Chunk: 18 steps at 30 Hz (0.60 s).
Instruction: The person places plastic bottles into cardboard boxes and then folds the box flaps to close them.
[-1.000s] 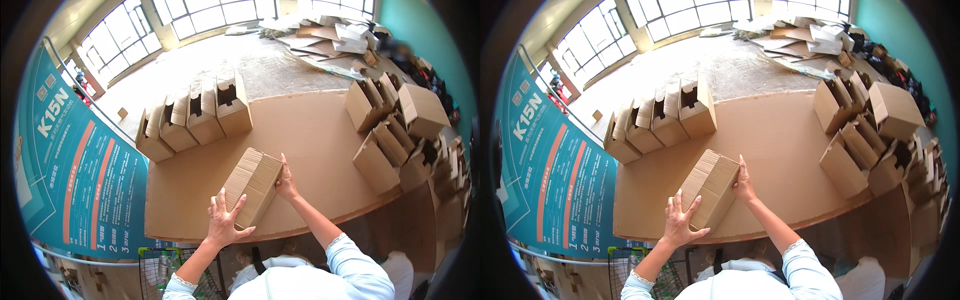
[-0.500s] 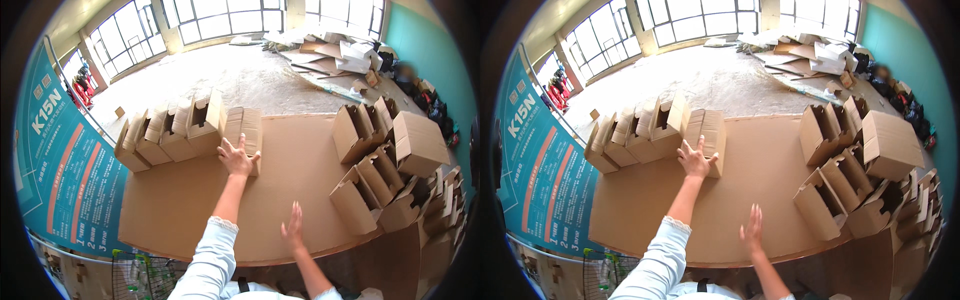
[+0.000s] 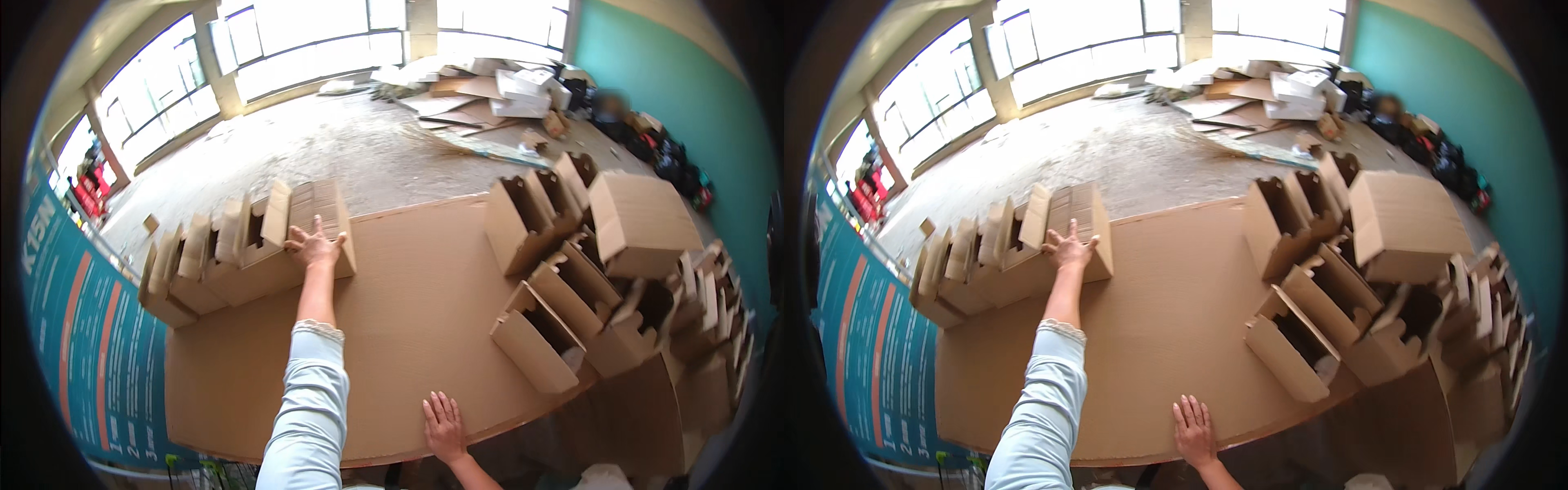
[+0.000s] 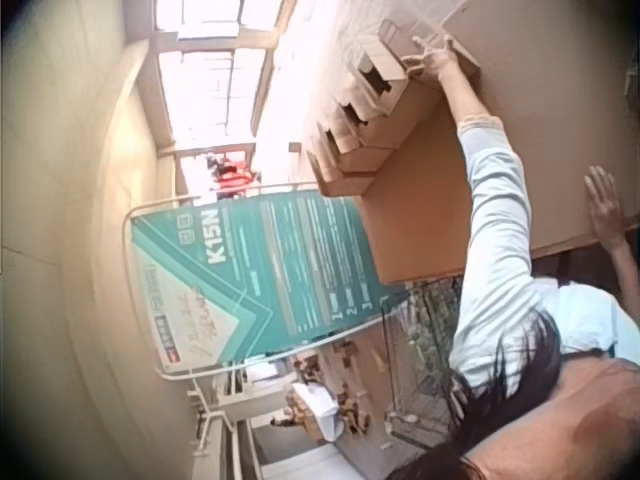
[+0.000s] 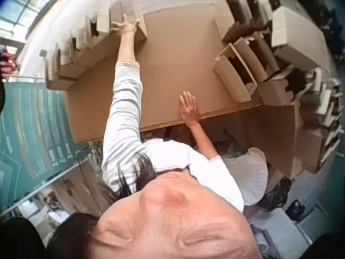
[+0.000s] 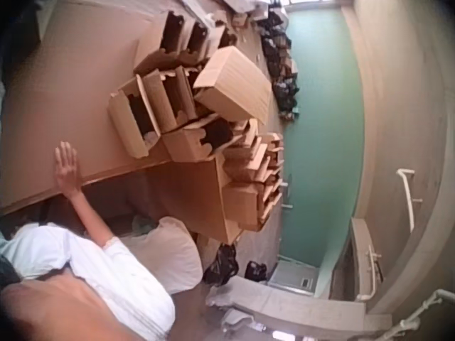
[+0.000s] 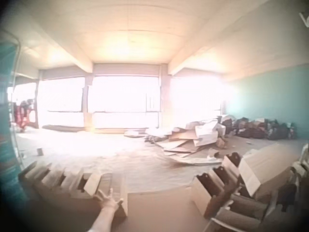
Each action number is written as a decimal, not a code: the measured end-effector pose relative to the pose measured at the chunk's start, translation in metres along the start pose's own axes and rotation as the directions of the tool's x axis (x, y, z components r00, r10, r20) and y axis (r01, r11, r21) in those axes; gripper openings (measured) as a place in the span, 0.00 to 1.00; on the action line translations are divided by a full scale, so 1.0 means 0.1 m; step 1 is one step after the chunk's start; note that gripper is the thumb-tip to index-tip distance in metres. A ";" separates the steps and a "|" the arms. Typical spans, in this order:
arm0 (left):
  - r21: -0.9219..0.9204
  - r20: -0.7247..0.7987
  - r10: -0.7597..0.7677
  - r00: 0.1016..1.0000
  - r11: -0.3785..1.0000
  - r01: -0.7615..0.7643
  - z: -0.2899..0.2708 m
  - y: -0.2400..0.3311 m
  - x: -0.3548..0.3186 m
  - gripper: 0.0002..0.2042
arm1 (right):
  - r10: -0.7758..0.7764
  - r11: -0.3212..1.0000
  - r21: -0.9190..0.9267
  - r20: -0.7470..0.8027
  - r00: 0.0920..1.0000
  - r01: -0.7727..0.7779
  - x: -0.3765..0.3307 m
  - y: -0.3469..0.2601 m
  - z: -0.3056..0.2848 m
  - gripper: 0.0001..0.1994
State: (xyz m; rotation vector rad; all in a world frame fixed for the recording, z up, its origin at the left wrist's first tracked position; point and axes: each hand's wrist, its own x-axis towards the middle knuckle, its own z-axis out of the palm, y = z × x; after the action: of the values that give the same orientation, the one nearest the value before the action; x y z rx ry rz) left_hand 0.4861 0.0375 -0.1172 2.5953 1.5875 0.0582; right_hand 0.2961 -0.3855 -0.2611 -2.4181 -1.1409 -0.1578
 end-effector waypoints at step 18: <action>-0.467 0.043 0.652 0.757 0.683 -0.562 -0.27 -2.48 -2.46 0.27 | 0.457 0.871 -0.217 0.029 0.889 -0.440 0.86 1.07 -2.20 0.24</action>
State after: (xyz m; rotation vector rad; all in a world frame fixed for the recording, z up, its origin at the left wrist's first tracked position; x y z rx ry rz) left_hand 0.1522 -0.0679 -0.1113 2.5253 0.4883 0.1606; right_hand 0.4529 -0.4830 -0.0788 -2.8250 -0.5820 -0.0283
